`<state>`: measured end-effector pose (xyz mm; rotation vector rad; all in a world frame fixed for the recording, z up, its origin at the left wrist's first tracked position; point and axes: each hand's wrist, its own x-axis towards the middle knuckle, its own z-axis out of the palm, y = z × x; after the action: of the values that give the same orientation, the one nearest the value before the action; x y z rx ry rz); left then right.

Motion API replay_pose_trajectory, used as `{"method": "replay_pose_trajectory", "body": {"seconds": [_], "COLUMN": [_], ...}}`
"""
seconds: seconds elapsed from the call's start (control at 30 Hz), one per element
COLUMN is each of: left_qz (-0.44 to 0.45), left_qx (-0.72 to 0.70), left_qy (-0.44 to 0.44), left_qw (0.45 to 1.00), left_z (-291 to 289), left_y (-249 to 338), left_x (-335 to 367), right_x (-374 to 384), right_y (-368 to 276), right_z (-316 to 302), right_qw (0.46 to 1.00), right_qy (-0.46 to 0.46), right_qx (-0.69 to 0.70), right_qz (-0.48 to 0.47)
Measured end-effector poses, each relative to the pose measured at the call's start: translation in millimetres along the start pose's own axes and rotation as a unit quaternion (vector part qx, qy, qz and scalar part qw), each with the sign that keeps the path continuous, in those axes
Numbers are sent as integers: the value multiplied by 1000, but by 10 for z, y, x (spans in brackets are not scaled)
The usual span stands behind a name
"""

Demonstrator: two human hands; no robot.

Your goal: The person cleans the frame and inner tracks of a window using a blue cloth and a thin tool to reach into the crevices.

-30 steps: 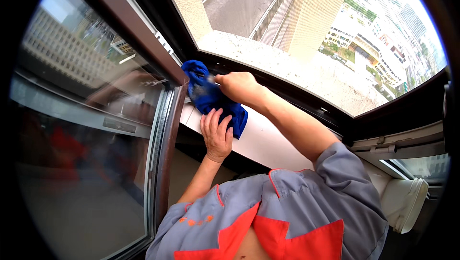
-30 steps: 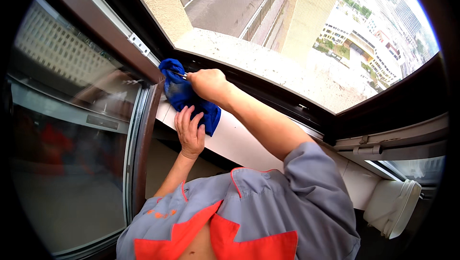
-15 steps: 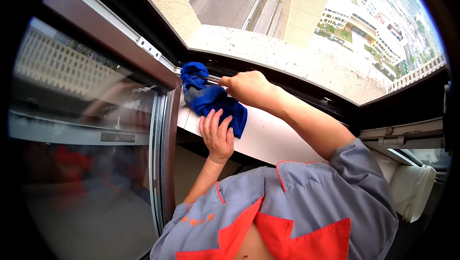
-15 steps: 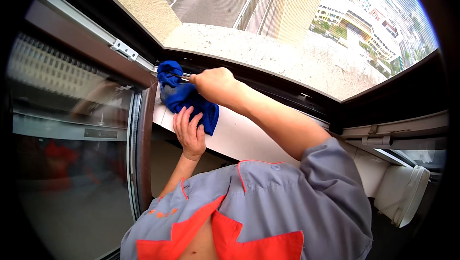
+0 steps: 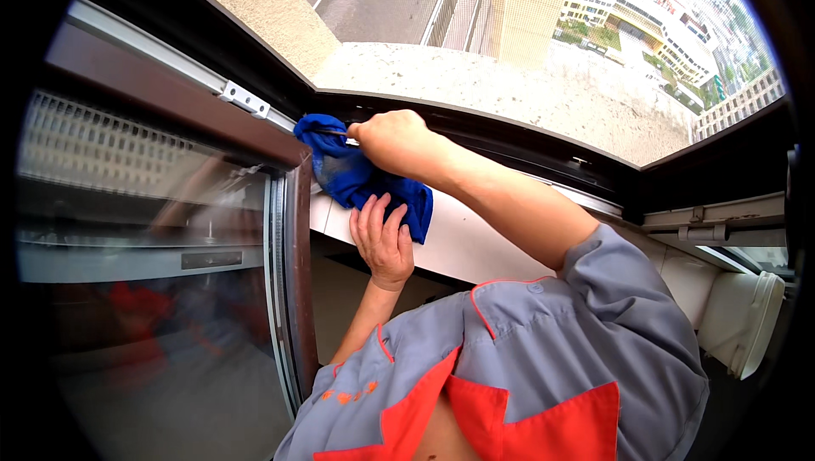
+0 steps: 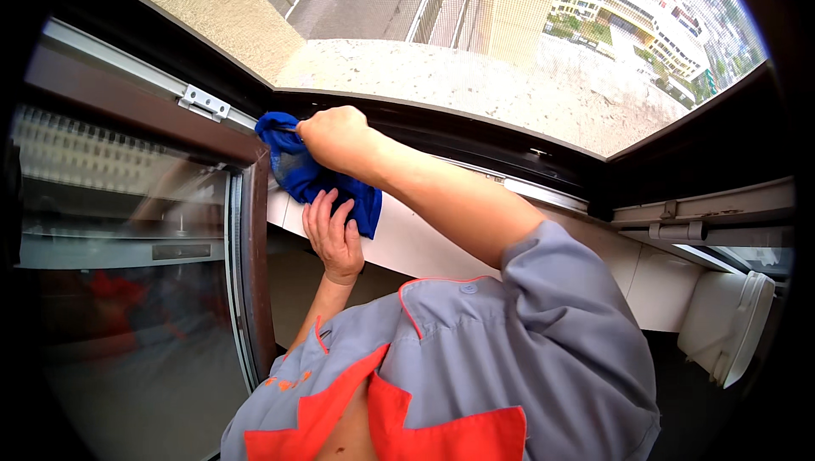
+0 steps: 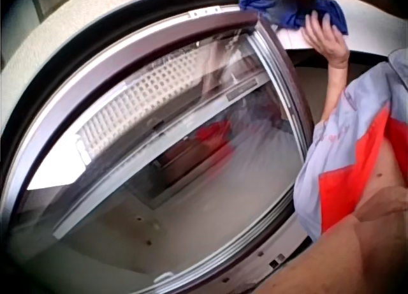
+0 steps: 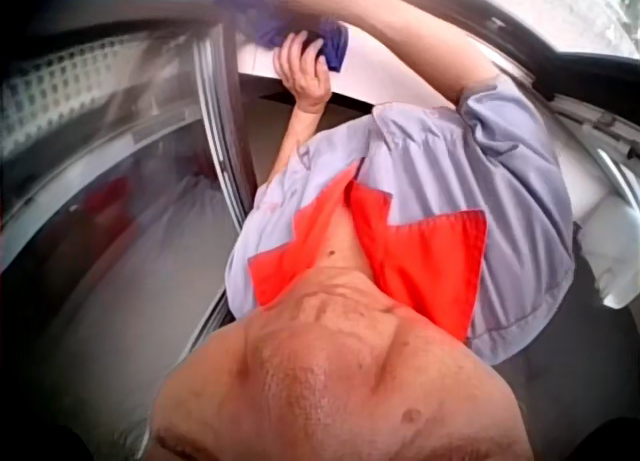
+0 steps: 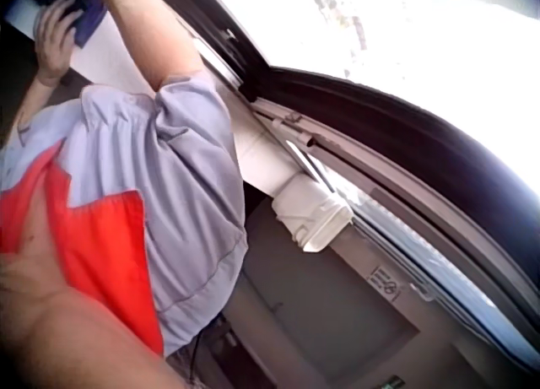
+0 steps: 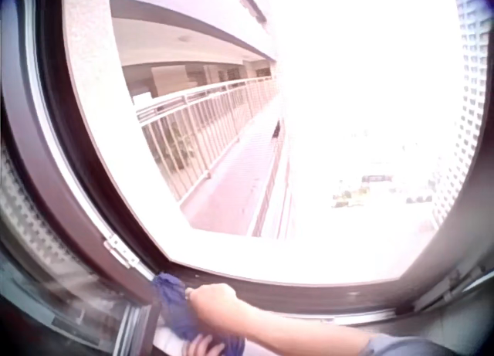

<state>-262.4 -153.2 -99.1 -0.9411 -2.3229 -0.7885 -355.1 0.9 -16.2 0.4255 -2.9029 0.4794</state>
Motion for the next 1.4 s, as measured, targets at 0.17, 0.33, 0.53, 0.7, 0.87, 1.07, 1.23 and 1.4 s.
{"method": "replay_pose_trajectory", "body": {"seconds": [0.17, 0.33, 0.53, 0.7, 0.87, 1.07, 1.23, 1.4], "left_qz": [0, -4, 7, -1, 0, 0, 13, 15], "left_qx": [-1, 5, 6, -1, 1, 2, -7, -13], "left_qy": [-12, -16, -23, -6, -6, -3, 5, 10], "left_qw": [1000, 1000, 1000, 1000, 1000, 1000, 1000, 1000], "left_z": [-12, -24, -20, 0, 1, -13, -14, -13], "left_y": [2, -4, 36, -8, 12, -6, 8, -8], "left_x": [30, -10, 35, -6, 8, 3, 13, 21], "right_x": [34, -119, 63, 58, 205, 92, 170, -31], "right_y": [-139, 80, -52, 48, -42, 31, -124, 32], "right_z": [111, -241, -44, -56, -117, -118, 9, -284], "right_qw": [999, 997, 999, 998, 999, 996, 997, 991], "right_qy": [4, -80, -42, -56, -44, -89, -70, -125], "right_qx": [31, -4, -16, 30, -29, 17, -31, -40], "right_qz": [-19, -12, -3, -13, -9, -9, -17, -23]}}
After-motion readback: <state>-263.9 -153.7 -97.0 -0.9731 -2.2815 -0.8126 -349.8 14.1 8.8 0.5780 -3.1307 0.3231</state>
